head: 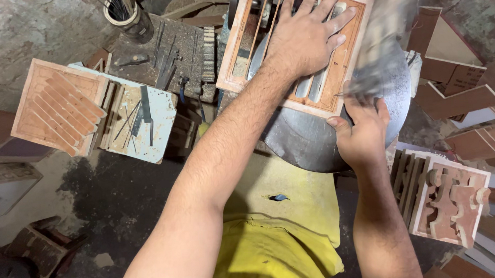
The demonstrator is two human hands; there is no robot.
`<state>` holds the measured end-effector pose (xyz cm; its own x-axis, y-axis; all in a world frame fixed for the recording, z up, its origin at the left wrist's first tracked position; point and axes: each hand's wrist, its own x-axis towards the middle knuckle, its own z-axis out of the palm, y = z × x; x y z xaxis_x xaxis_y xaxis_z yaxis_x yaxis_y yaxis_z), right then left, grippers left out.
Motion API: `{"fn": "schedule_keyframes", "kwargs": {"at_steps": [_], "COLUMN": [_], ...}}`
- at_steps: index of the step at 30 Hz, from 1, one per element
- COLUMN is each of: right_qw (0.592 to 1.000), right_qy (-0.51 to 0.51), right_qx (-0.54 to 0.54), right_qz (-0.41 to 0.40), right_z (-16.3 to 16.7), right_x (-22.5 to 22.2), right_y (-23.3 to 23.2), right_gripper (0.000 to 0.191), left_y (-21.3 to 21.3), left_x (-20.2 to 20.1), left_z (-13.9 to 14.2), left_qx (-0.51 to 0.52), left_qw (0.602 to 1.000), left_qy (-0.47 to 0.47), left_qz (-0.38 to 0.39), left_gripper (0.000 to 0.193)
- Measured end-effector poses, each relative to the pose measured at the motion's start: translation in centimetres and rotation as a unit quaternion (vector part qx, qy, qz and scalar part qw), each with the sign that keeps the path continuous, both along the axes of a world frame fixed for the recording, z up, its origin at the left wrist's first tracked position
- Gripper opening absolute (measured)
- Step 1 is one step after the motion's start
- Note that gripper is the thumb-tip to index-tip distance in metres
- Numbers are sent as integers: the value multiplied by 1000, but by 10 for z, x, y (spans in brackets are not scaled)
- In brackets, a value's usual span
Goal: The person cuts parallel slots into a rectangular wooden frame on a scroll saw, guiding the frame by hand along the blade and repositioning it repeatedly to cut each slot. They briefly adjust the saw blade with a small tool partway through, then resume cutting and turn the frame to reach the remaining slots.
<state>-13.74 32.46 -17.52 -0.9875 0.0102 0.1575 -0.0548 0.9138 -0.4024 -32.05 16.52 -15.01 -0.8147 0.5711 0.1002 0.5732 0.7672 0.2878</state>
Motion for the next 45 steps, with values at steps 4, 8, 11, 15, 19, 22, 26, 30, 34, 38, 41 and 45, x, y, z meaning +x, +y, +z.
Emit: {"fn": "schedule_keyframes", "kwargs": {"at_steps": [4, 8, 11, 15, 19, 22, 26, 30, 34, 38, 41, 45], "right_qw": [1000, 1000, 1000, 1000, 999, 999, 1000, 1000, 999, 996, 991, 986], "right_qy": [14, -3, 21, 10, -30, 28, -3, 15, 41, 76, 120, 144], "right_qx": [2, 15, 1, -12, 15, -37, 0, -15, -23, -42, -47, -59], "right_qz": [7, 0, 17, 7, -14, 12, -9, -8, -12, -13, -23, -53], "right_z": [1, 2, 4, 6, 7, 7, 8, 11, 14, 14, 11, 4], "right_x": [-2, -5, -6, -8, -10, -11, -12, -13, -14, -9, -4, 2], "right_y": [0, 0, 0, 0, 1, 1, 0, -2, -4, -8, -12, -19], "right_gripper": [63, 59, 63, 63, 48, 68, 57, 60, 61, 45, 30, 23], "left_y": [1, 2, 2, 3, 5, 7, 10, 9, 7, 6, 6, 1], "left_x": [-2, -3, -4, -5, -8, -10, -14, -14, -12, -12, -10, -4], "left_z": [0, 0, 0, 1, -1, -4, -8, -9, -9, -9, -9, -8], "left_qx": [4, 11, 25, 31, 25, 15, 19, 14, 28, 34, 25, 21], "left_qw": [1000, 1000, 1000, 999, 1000, 1000, 999, 999, 999, 998, 997, 997], "left_qy": [13, 21, 18, 21, 15, 27, 50, 43, 30, 39, 61, 51], "left_qz": [1, 2, -4, -2, -4, -1, 8, 10, 14, 23, 36, 61], "left_gripper": [49, 50, 50, 49, 50, 49, 50, 50, 51, 50, 50, 50]}}
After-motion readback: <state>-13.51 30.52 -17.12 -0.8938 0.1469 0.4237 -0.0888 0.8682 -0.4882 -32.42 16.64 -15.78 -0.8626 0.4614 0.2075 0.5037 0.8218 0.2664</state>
